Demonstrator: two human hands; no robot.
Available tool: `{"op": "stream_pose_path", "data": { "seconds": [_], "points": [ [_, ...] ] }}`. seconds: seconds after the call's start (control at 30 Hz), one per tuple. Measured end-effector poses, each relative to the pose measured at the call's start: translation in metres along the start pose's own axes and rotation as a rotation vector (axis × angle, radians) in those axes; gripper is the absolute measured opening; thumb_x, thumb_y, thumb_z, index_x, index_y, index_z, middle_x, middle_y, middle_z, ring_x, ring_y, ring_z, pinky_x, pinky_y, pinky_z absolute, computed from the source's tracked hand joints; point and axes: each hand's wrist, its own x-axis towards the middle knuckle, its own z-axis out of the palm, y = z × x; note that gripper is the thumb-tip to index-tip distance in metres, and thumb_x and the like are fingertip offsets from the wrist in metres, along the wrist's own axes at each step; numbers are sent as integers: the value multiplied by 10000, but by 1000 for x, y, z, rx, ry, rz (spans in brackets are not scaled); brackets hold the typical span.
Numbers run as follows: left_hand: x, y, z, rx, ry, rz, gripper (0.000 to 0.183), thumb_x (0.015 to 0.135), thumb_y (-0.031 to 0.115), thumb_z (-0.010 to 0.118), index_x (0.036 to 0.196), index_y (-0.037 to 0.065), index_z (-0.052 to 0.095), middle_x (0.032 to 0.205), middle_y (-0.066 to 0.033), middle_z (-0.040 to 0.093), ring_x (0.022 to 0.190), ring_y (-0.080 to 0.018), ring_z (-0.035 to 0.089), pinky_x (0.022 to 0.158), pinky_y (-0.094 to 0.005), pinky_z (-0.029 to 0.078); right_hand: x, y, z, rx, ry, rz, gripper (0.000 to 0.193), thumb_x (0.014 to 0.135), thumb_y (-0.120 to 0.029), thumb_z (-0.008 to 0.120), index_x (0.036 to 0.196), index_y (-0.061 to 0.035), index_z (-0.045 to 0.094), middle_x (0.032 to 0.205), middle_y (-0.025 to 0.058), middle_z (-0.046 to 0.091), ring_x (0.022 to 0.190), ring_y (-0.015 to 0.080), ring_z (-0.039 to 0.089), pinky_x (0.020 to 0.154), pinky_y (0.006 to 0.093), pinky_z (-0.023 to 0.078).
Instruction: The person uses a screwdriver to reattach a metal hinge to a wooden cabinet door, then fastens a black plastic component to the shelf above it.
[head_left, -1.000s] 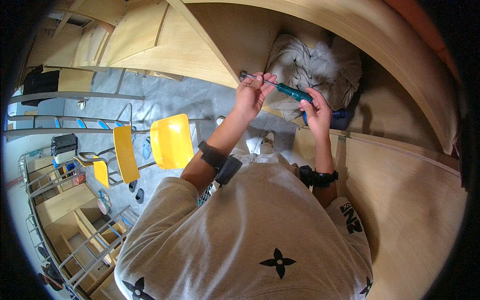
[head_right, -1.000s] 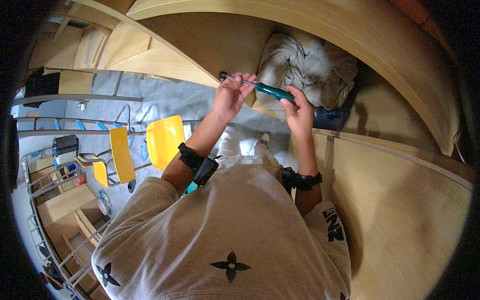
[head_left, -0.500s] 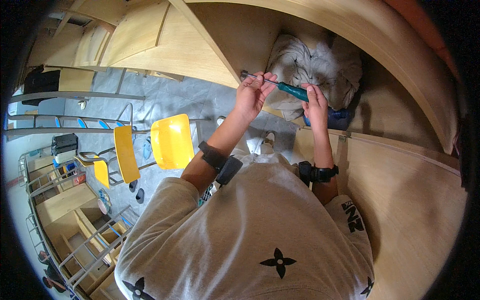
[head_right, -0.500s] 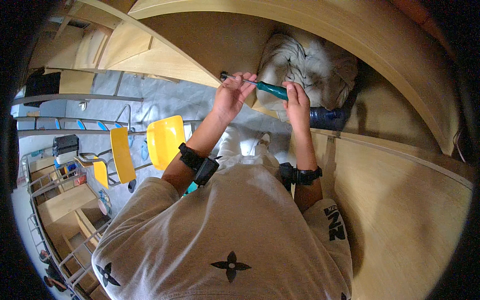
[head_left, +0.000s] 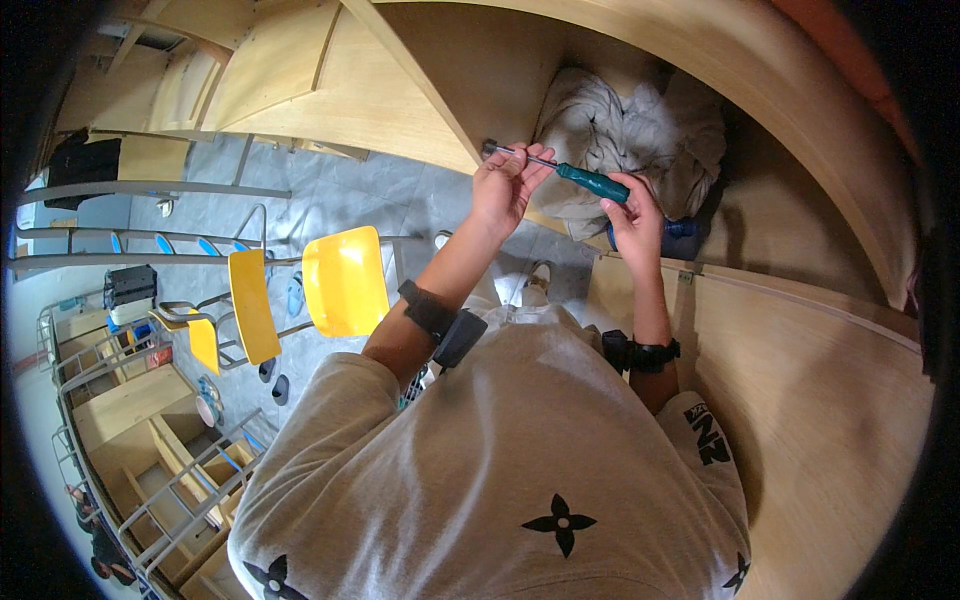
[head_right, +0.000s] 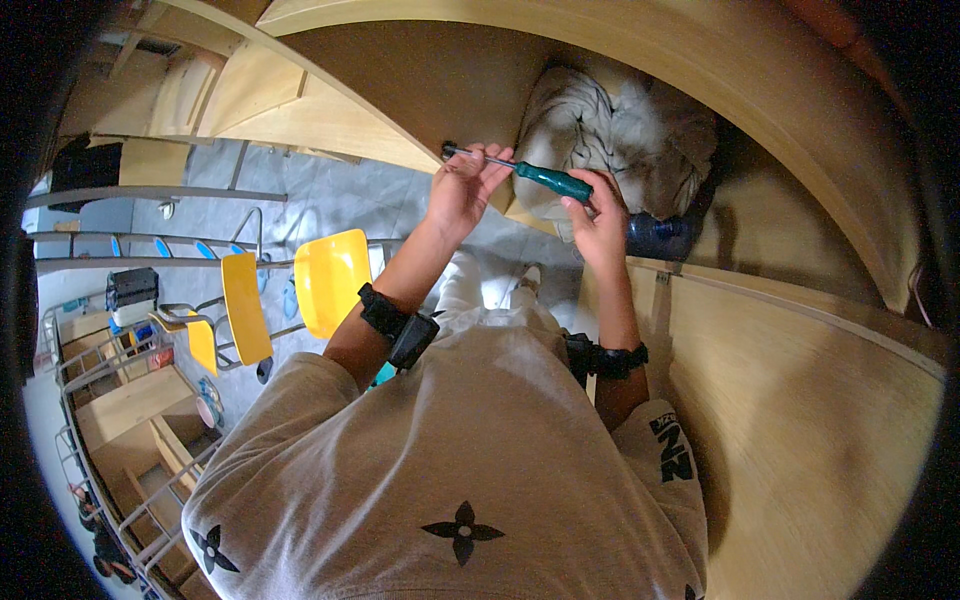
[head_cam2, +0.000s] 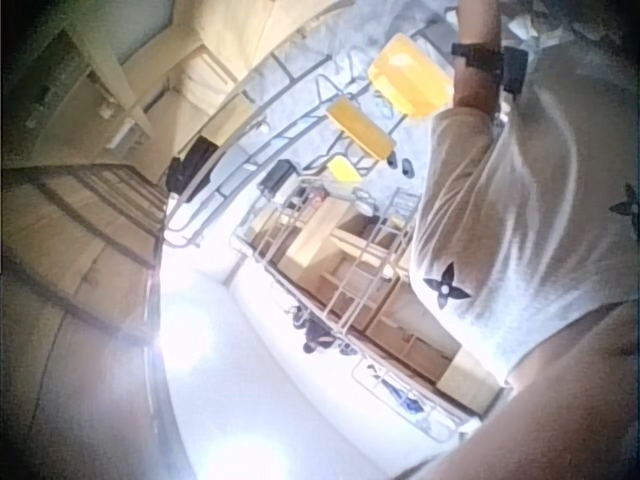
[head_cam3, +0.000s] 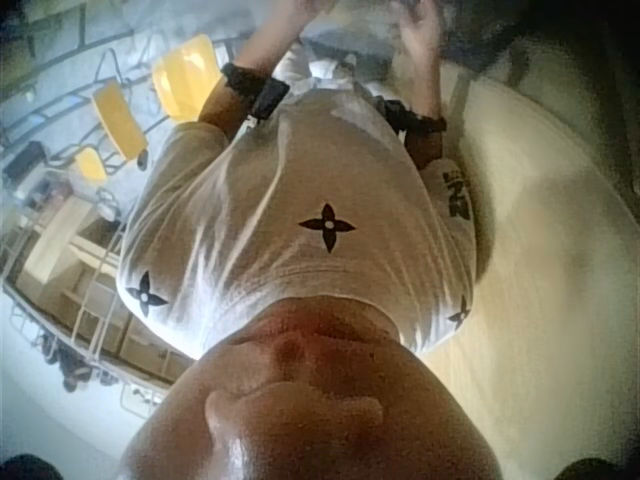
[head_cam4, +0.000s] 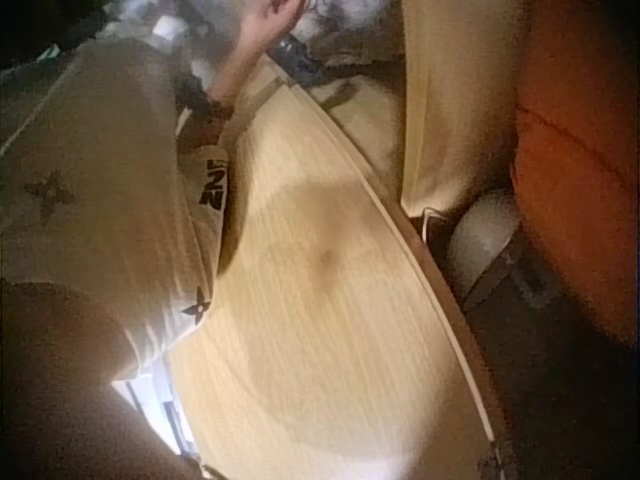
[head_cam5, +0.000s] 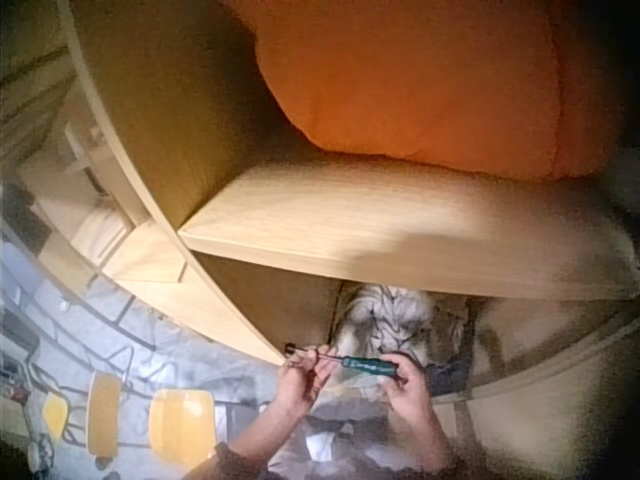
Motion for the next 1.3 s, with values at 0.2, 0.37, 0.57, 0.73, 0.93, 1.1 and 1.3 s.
{"op": "stream_pose_path", "data": {
  "seconds": [0.2, 0.37, 0.57, 0.73, 0.93, 1.1, 1.3],
  "points": [
    [0, 1, 0, -4, 17, -6, 141, 936, 74, 440, 1002, -38, 494, 1055, -192, 577, 1033, -333, 582, 875, -413, 521, -1, -5, 0, -19, 38, 88, 369, 807, -9, 634, 1161, -15, 529, 960, 73, 608, 836, 108, 576, 733, 208, 436],
    [0, 1, 2, -22, 2, -27, 148, 937, 78, 440, 1009, -40, 493, 1063, -195, 572, 1040, -335, 576, 883, -419, 517, 1, 5, -3, -54, 36, 129, 391, 815, -53, 643, 1184, -18, 521, 978, 104, 625, 825, 130, 595, 730, 229, 450],
    [1, 1, 2, -45, -29, -38, 156, 938, 89, 445, 1014, -38, 493, 1061, -192, 573, 1045, -337, 575, 882, -417, 518, 7, -4, 8, 69, 62, 167, 225, 907, -143, 546, 1094, -19, 565, 721, 13, 555, 574, 49, 438, 523, 188, 368],
    [-2, 2, 6, -4, -23, -58, 93, 922, 82, 463, 966, 5, 492, 1107, -172, 548, 1102, -335, 540, 897, -410, 510, 16, -7, 9, 94, 89, 311, 306, 950, -271, 469, 1045, -2, 580, 612, -11, 499, 492, 35, 379, 447, 188, 297],
    [-3, 2, 7, 46, 0, -33, 93, 923, 78, 461, 973, 8, 496, 1088, -161, 555, 1103, -332, 540, 876, -409, 521, 15, -7, -2, 199, -52, 417, 266, 928, -223, 516, 1061, 0, 572, 680, 0, 528, 577, 40, 472, 505, 174, 361],
    [1, -1, 2, 33, -25, -26, 86, 923, 84, 463, 956, 13, 500, 1082, -160, 555, 1084, -329, 551, 873, -414, 524, 5, -9, 1, 71, -29, 61, 286, 830, -38, 619, 1106, -6, 554, 877, 33, 579, 810, 75, 541, 701, 186, 421],
    [1, 0, 3, 5, -38, -50, 97, 923, 101, 474, 952, 14, 505, 1090, -165, 552, 1098, -330, 543, 886, -415, 516, 0, 1, 0, 40, 11, 87, 338, 798, -6, 645, 1122, -1, 547, 996, 77, 616, 881, 116, 578, 775, 209, 436]
  ]
}}
